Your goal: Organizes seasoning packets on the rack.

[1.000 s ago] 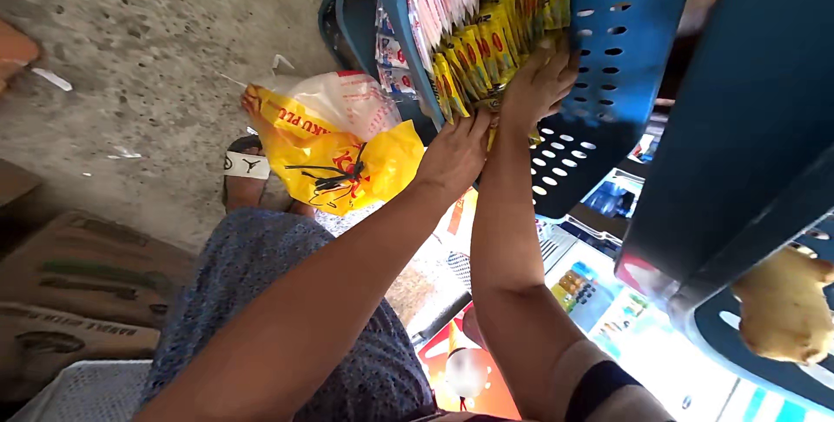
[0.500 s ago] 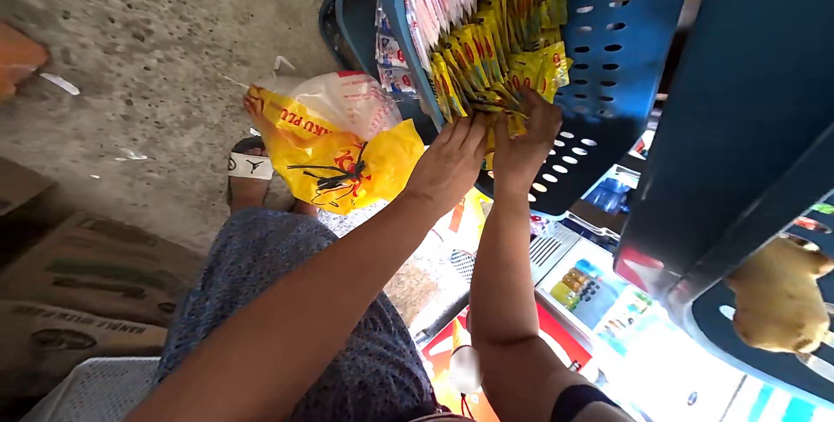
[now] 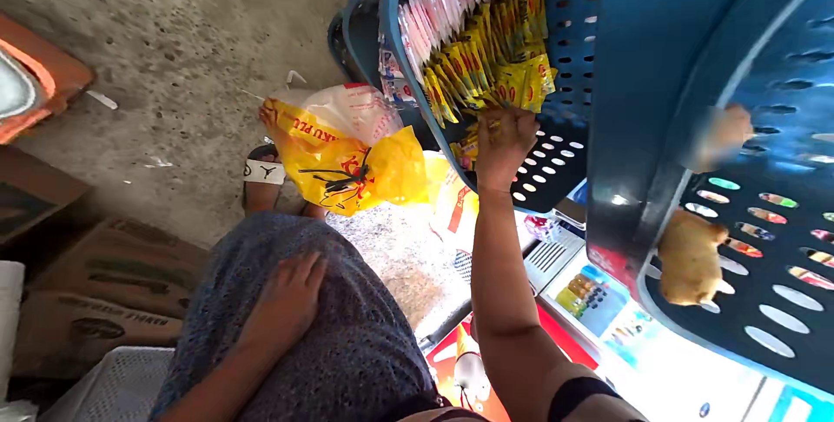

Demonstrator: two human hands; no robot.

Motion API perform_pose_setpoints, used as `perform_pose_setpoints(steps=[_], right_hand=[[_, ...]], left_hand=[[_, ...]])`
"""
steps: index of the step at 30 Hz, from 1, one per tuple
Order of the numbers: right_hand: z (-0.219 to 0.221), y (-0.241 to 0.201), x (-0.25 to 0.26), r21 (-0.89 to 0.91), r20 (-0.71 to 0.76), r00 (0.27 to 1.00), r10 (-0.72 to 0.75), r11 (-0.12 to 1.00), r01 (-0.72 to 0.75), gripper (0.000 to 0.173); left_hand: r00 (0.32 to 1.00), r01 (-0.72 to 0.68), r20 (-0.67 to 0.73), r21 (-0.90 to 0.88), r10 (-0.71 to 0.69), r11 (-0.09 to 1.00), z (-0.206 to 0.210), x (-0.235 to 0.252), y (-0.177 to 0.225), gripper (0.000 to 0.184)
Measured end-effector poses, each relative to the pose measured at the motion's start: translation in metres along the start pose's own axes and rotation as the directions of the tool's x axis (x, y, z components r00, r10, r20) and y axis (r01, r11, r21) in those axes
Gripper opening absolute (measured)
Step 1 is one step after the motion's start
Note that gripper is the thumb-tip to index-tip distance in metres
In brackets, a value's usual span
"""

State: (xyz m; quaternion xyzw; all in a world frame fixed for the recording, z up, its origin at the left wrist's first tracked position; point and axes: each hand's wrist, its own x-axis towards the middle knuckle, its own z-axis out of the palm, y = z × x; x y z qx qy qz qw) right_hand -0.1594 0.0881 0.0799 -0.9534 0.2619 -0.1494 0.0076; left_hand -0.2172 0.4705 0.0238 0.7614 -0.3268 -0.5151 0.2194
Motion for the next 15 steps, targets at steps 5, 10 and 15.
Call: perform_pose_setpoints(steps=[5, 10, 15], right_hand=[[-0.009, -0.008, 0.01, 0.123, 0.065, 0.998, 0.004, 0.992, -0.012, 0.007], [-0.005, -0.009, 0.014, 0.1, 0.091, 0.992, 0.088, 0.99, -0.097, 0.031], [-0.005, 0.002, 0.002, -0.002, 0.114, 0.991, 0.069, 0.998, -0.069, 0.03]], left_hand=[[0.984, 0.164, 0.072, 0.03, -0.166, 0.986, 0.002, -0.032, -0.029, 0.049], [0.972, 0.196, 0.123, 0.032, -0.198, 0.98, 0.0, -0.033, -0.029, 0.048], [0.948, 0.262, 0.18, 0.028, -0.263, 0.965, 0.0, -0.038, -0.041, 0.053]])
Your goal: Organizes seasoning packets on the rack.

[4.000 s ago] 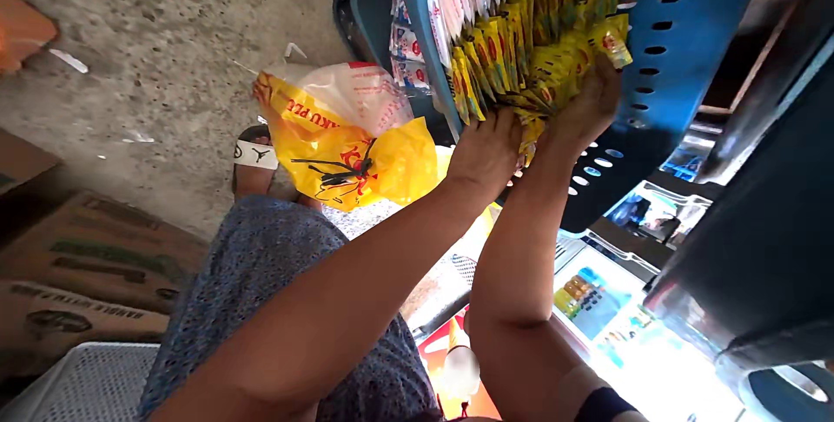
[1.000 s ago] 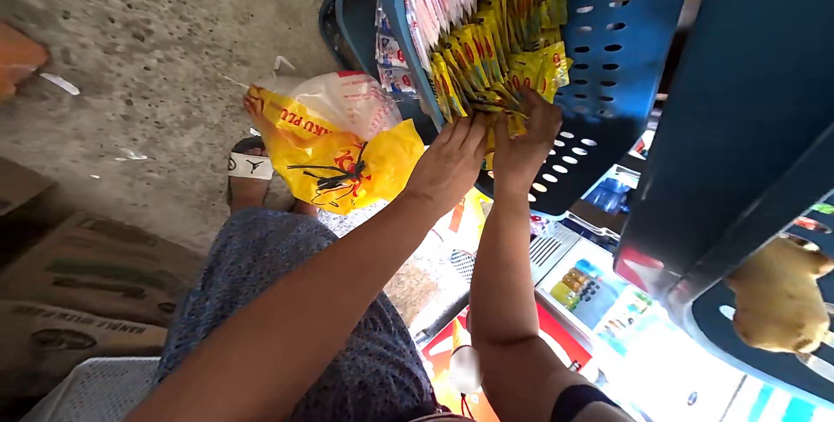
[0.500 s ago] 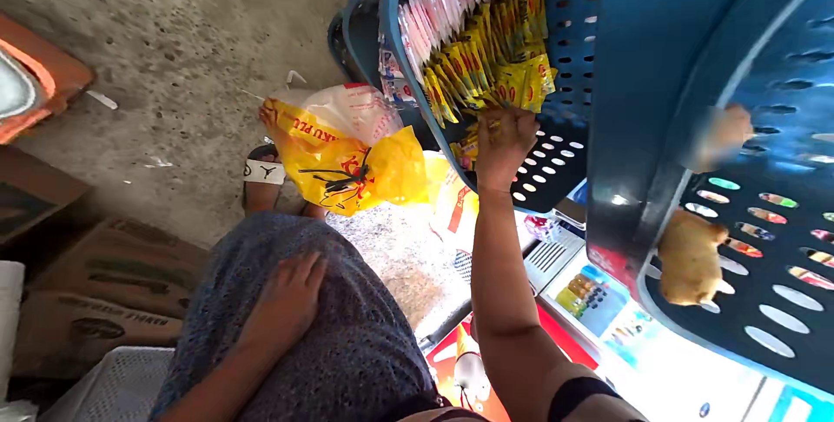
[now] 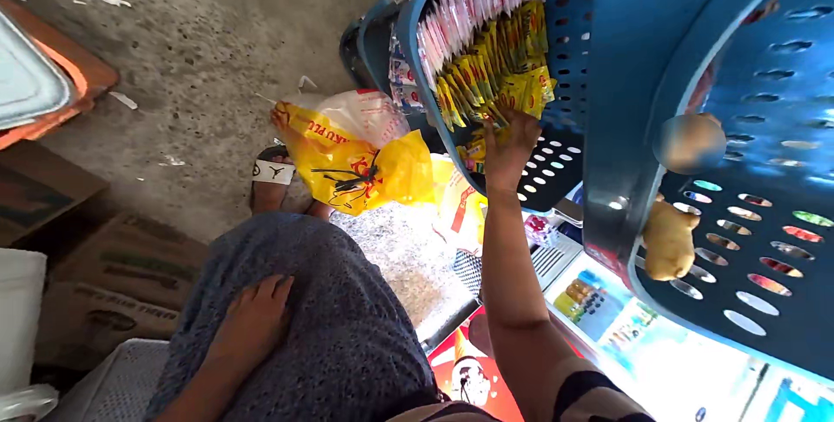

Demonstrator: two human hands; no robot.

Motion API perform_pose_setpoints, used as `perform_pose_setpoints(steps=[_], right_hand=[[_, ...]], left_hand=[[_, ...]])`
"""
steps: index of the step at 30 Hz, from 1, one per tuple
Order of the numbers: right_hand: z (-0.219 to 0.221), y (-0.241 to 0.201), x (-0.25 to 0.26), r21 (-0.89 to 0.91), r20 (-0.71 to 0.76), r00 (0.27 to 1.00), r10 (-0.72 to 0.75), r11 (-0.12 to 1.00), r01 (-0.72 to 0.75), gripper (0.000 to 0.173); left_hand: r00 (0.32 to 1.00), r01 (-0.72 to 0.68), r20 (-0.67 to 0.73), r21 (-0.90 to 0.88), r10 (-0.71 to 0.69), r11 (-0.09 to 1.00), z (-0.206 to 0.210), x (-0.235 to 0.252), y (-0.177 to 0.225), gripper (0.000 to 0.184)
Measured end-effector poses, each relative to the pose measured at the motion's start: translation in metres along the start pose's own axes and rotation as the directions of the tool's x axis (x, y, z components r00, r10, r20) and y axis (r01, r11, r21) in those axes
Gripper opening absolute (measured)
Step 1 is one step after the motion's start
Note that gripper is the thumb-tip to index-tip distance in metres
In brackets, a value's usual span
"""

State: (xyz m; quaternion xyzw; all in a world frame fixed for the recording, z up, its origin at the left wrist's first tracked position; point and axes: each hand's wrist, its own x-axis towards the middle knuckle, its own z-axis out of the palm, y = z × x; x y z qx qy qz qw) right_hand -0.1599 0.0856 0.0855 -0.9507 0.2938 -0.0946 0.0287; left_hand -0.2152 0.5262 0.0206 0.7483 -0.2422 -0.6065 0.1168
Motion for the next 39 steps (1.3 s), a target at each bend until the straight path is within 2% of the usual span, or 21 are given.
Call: perform_pose_setpoints(steps=[3, 6, 8, 12, 17, 20, 22, 24, 26, 30, 34, 39], right_hand=[[0.006, 0.003, 0.001, 0.012, 0.016, 0.998, -0.061, 0.998, 0.061, 0.032], [-0.003, -0.005, 0.01, -0.096, 0.172, 0.982, 0.077, 0.994, -0.061, 0.043], [-0.012, -0.008, 0.018, -0.142, 0.264, 0.956, 0.126, 0.986, -0.09, 0.039], [-0.024, -0.001, 0.034, -0.074, 0.301, 0.945, 0.128, 0.991, -0.111, 0.034], [-0.017, -0.01, 0.028, -0.027, 0.153, 0.966, 0.207, 0.978, -0.205, 0.034], [-0.005, -0.009, 0.012, 0.19, -0.073, 0.968, 0.24, 0.956, -0.223, 0.04], [-0.006, -0.01, 0.008, 0.369, -0.108, 0.92, 0.378, 0.874, -0.316, 0.045], [-0.015, -0.01, 0.015, 0.423, -0.015, 0.842, 0.539, 0.767, -0.483, 0.046], [-0.02, 0.001, 0.029, 0.405, 0.116, 0.767, 0.632, 0.675, -0.617, 0.046], [-0.03, 0.019, 0.054, 0.215, 0.302, 0.711, 0.635, 0.681, -0.7, 0.039], [-0.032, 0.017, 0.065, 0.17, 0.339, 0.656, 0.675, 0.641, -0.748, 0.038], [-0.03, 0.014, 0.071, 0.256, 0.286, 0.684, 0.671, 0.634, -0.729, 0.035]], left_hand=[[0.998, 0.046, 0.05, 0.012, -0.047, 0.999, 0.0, -0.001, -0.005, 0.052], [0.996, 0.055, 0.068, 0.013, -0.056, 0.998, -0.002, -0.002, -0.004, 0.05], [0.997, 0.046, 0.061, 0.016, -0.047, 0.999, -0.001, -0.002, -0.003, 0.049], [0.997, 0.045, 0.059, 0.018, -0.046, 0.999, -0.001, -0.003, -0.006, 0.048], [0.999, 0.023, 0.034, 0.009, -0.023, 1.0, 0.006, -0.003, -0.013, 0.046], [1.0, 0.015, 0.015, 0.025, -0.015, 1.0, 0.008, -0.004, -0.015, 0.046], [0.999, 0.015, 0.03, 0.037, -0.016, 0.999, 0.007, -0.004, -0.015, 0.046], [1.0, 0.006, 0.019, 0.044, -0.006, 0.999, 0.007, -0.006, -0.016, 0.046], [1.0, 0.016, 0.022, 0.041, -0.017, 0.999, 0.008, -0.007, -0.016, 0.045], [0.998, 0.04, 0.057, 0.02, -0.041, 0.999, 0.007, -0.007, -0.016, 0.046], [0.997, 0.056, 0.06, 0.01, -0.056, 0.998, 0.007, -0.008, -0.016, 0.046], [0.997, 0.049, 0.053, 0.004, -0.049, 0.999, 0.006, -0.008, -0.016, 0.046]])
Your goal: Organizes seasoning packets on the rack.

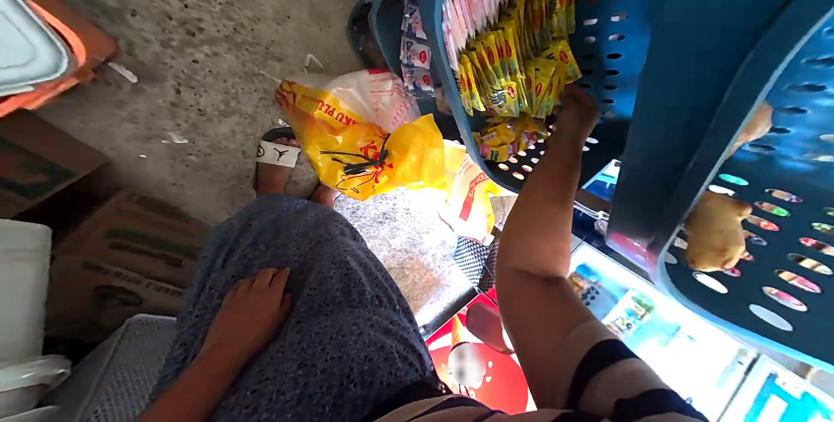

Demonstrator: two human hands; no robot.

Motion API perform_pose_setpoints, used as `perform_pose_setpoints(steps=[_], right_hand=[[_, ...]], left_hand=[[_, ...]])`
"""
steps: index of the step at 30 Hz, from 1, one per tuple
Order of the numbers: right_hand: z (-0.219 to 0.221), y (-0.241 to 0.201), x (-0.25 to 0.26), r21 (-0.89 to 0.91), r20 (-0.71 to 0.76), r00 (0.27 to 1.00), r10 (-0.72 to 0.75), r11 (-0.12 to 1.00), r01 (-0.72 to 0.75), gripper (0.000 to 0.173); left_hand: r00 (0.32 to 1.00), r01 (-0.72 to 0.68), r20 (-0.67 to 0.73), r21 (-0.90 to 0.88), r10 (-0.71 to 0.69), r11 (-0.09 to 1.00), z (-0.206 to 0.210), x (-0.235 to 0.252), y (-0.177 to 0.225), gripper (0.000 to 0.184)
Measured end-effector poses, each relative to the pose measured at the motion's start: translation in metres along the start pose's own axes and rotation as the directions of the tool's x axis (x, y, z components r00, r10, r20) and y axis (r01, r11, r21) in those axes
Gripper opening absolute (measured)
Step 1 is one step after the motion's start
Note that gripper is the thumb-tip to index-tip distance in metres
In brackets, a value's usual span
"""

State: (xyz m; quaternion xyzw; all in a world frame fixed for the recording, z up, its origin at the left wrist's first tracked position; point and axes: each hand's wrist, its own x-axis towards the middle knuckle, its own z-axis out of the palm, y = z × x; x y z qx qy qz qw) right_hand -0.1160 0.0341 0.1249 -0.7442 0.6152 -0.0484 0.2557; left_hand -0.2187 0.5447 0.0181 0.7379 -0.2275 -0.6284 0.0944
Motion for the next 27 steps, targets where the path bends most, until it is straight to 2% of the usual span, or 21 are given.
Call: perform_pose_setpoints(steps=[2, 4, 7, 11, 15, 17, 19, 22, 27], right_hand=[[0.002, -0.001, -0.002, -0.009, -0.072, 0.996, 0.043, 0.999, -0.044, 0.036], [0.004, -0.002, -0.003, -0.094, -0.125, 0.989, 0.083, 0.991, -0.095, 0.039], [0.003, -0.003, -0.001, -0.187, -0.09, 0.988, 0.124, 0.972, -0.139, 0.039], [0.002, -0.003, 0.001, -0.06, -0.031, 0.985, 0.17, 0.983, -0.171, 0.038], [0.005, -0.006, 0.002, 0.129, -0.047, 0.968, 0.246, 0.963, -0.239, 0.033], [0.008, -0.007, 0.005, 0.152, -0.062, 0.956, 0.288, 0.949, -0.276, 0.024], [0.006, -0.002, 0.015, 0.18, -0.002, 0.951, 0.308, 0.936, -0.302, 0.023], [0.003, 0.026, 0.044, 0.155, 0.021, 0.972, 0.232, 0.96, -0.233, 0.028], [-0.001, -0.008, 0.01, -0.024, -0.058, 0.998, -0.02, 1.0, 0.018, 0.04]], left_hand=[[1.0, 0.008, 0.007, -0.012, -0.008, 1.0, 0.0, 0.0, -0.001, 0.046], [1.0, 0.009, 0.014, -0.029, -0.009, 1.0, 0.001, 0.002, -0.002, 0.046], [1.0, -0.006, -0.001, -0.046, 0.006, 0.999, 0.003, 0.003, -0.004, 0.046], [1.0, -0.008, -0.002, -0.043, 0.008, 0.999, 0.003, 0.004, -0.004, 0.046], [1.0, -0.012, -0.012, -0.049, 0.011, 0.999, 0.004, 0.005, -0.004, 0.045], [1.0, -0.005, 0.0, -0.039, 0.005, 0.999, 0.002, 0.006, -0.003, 0.046], [1.0, 0.009, 0.025, -0.035, -0.008, 0.999, 0.001, 0.006, -0.002, 0.046], [0.999, 0.016, 0.032, -0.038, -0.014, 0.999, 0.001, 0.007, -0.001, 0.046], [1.0, 0.0, 0.013, -0.065, 0.001, 0.998, 0.003, 0.006, -0.002, 0.045]])
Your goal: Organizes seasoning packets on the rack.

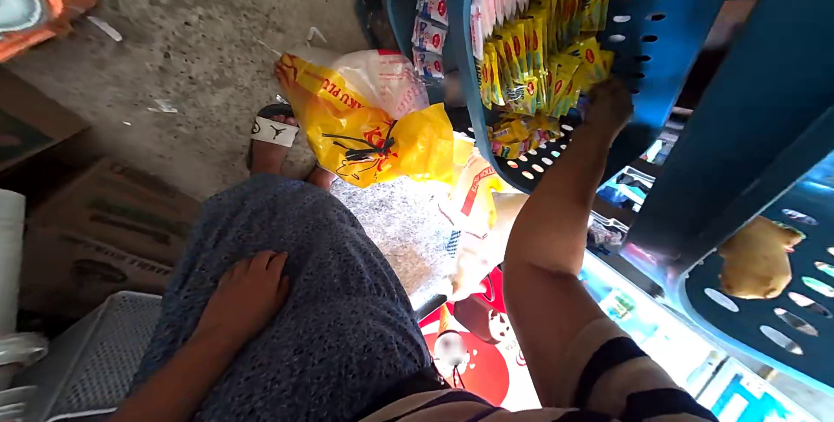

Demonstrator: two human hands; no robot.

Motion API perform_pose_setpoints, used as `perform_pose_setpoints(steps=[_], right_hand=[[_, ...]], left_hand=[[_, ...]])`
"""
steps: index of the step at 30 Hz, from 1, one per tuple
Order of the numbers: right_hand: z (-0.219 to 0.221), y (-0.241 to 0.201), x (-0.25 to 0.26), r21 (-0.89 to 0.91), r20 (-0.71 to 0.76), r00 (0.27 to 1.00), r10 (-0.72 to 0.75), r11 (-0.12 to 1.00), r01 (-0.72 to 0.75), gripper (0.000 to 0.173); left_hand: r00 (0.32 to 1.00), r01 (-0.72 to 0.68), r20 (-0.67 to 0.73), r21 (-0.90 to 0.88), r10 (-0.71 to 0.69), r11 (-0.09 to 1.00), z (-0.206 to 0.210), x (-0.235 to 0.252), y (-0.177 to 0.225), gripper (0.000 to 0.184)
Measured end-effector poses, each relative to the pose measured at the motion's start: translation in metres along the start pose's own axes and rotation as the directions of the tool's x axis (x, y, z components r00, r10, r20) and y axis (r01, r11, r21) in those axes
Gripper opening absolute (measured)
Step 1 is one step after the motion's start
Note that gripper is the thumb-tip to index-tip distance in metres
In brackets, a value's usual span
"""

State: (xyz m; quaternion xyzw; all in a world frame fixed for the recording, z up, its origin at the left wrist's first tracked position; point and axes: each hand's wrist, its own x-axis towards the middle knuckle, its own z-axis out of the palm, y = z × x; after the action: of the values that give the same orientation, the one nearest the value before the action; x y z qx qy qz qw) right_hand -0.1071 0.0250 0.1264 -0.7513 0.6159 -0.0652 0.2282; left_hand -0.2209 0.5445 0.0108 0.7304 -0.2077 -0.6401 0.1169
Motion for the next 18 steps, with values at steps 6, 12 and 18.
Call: perform_pose_setpoints(steps=[6, 12, 18], right_hand=[[0.013, 0.0, 0.02, -0.05, 0.03, 0.974, -0.224, 0.973, 0.225, 0.039], [0.02, 0.013, 0.003, -0.017, -0.19, 0.946, -0.263, 0.964, 0.264, 0.035], [0.028, 0.044, -0.013, -0.025, -0.218, 0.94, -0.263, 0.964, 0.264, 0.039]], left_hand=[[1.0, -0.012, -0.017, 0.01, 0.012, 1.0, 0.003, 0.002, -0.002, 0.044], [1.0, -0.011, -0.01, 0.004, 0.011, 1.0, 0.001, 0.001, -0.004, 0.044], [1.0, -0.004, -0.003, 0.007, 0.004, 1.0, -0.001, 0.001, -0.001, 0.044]])
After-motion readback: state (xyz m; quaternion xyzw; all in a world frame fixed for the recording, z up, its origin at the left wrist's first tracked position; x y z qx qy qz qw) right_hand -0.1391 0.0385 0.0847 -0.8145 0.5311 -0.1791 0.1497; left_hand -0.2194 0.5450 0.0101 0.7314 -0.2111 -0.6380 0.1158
